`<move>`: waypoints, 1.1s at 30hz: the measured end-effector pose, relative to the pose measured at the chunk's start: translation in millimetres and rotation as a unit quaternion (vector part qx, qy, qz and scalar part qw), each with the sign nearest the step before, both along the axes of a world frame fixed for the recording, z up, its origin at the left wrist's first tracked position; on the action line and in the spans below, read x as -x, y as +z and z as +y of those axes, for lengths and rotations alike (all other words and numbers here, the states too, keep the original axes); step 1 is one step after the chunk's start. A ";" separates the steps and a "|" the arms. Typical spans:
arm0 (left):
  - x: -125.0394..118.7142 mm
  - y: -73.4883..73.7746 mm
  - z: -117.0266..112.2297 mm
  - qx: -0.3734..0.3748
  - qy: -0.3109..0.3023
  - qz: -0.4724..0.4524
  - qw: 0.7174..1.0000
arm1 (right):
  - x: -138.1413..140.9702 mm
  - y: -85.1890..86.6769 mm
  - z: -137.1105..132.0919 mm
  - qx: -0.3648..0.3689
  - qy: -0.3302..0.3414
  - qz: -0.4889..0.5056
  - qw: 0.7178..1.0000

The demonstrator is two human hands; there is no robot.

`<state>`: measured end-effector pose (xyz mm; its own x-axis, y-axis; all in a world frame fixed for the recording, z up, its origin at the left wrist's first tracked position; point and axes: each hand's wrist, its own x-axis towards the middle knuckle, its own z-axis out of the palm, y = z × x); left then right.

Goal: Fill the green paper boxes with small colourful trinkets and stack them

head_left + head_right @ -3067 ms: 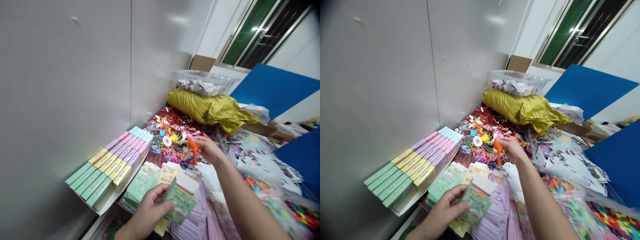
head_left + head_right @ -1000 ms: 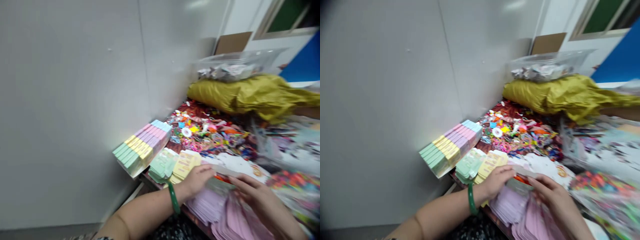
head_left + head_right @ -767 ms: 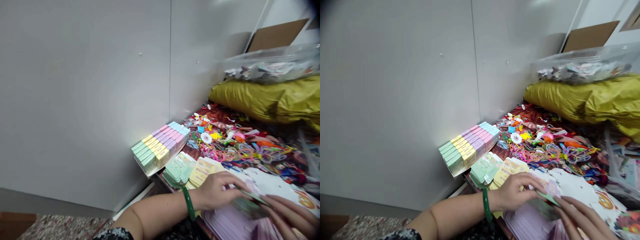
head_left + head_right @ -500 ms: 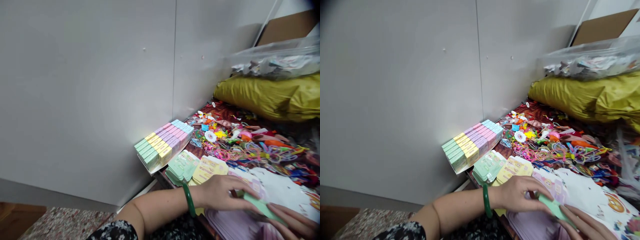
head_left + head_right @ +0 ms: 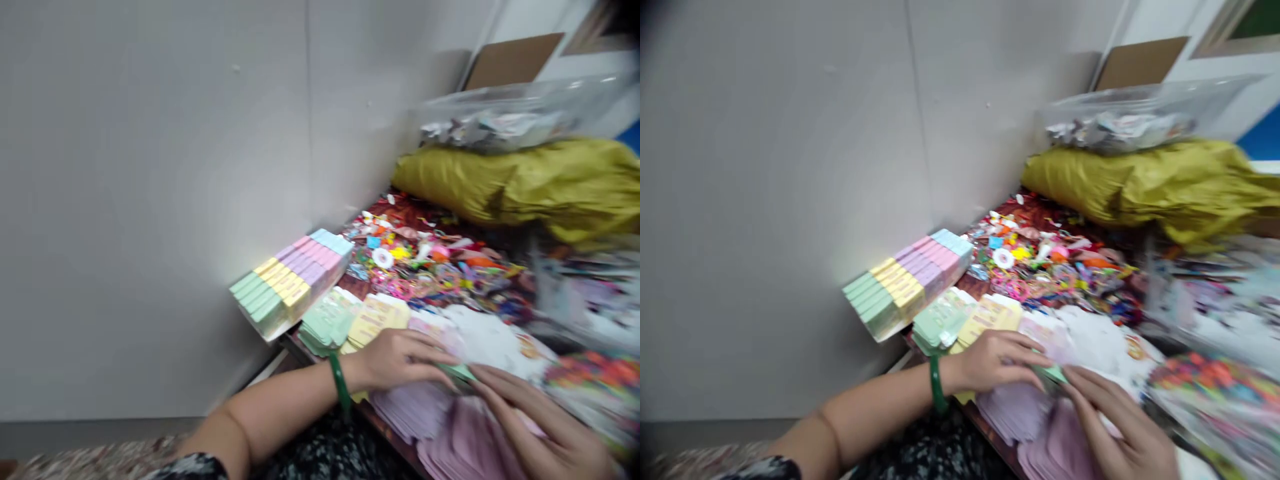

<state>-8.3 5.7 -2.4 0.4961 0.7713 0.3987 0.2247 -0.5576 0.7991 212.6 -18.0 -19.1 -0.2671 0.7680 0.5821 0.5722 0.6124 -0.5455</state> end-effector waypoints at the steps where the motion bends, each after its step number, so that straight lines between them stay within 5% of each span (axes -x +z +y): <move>1: 1.5 -2.8 -0.3 -0.018 0.009 -0.001 1.000 | 1.1 6.2 -3.4 -0.011 0.014 -0.027 0.999; 4: 5.4 -13.5 3.0 -0.086 0.028 -0.003 0.996 | 5.8 15.2 -8.9 -0.043 0.016 -0.091 0.995; 12: 6.1 -25.4 6.9 -0.187 0.034 0.033 0.981 | 9.0 3.5 -15.7 -0.038 -0.006 -0.157 0.987; 15: 4.8 -15.6 1.2 -0.166 0.045 0.022 0.985 | 13.0 14.5 -17.7 -0.026 -0.001 -0.136 0.990; 19: 22.7 20.7 -19.7 -0.169 0.079 -0.029 0.982 | 32.9 43.5 -18.4 -0.036 0.004 -0.088 0.995; 22: 56.8 51.7 -42.2 -0.178 0.152 -0.012 0.972 | 71.0 61.3 -8.2 -0.038 0.050 -0.044 0.997; 25: 102.9 67.1 -67.5 -0.115 0.256 0.015 0.960 | 132.0 68.3 6.8 -0.007 0.154 0.011 0.988; 29: 159.6 57.1 -95.9 -0.049 0.386 0.031 0.921 | 213.0 62.3 22.6 -0.002 0.266 0.033 0.963; 33: 189.7 32.3 -113.1 -0.039 0.447 0.041 0.893 | 256.4 50.9 26.4 0.011 0.317 -0.001 0.948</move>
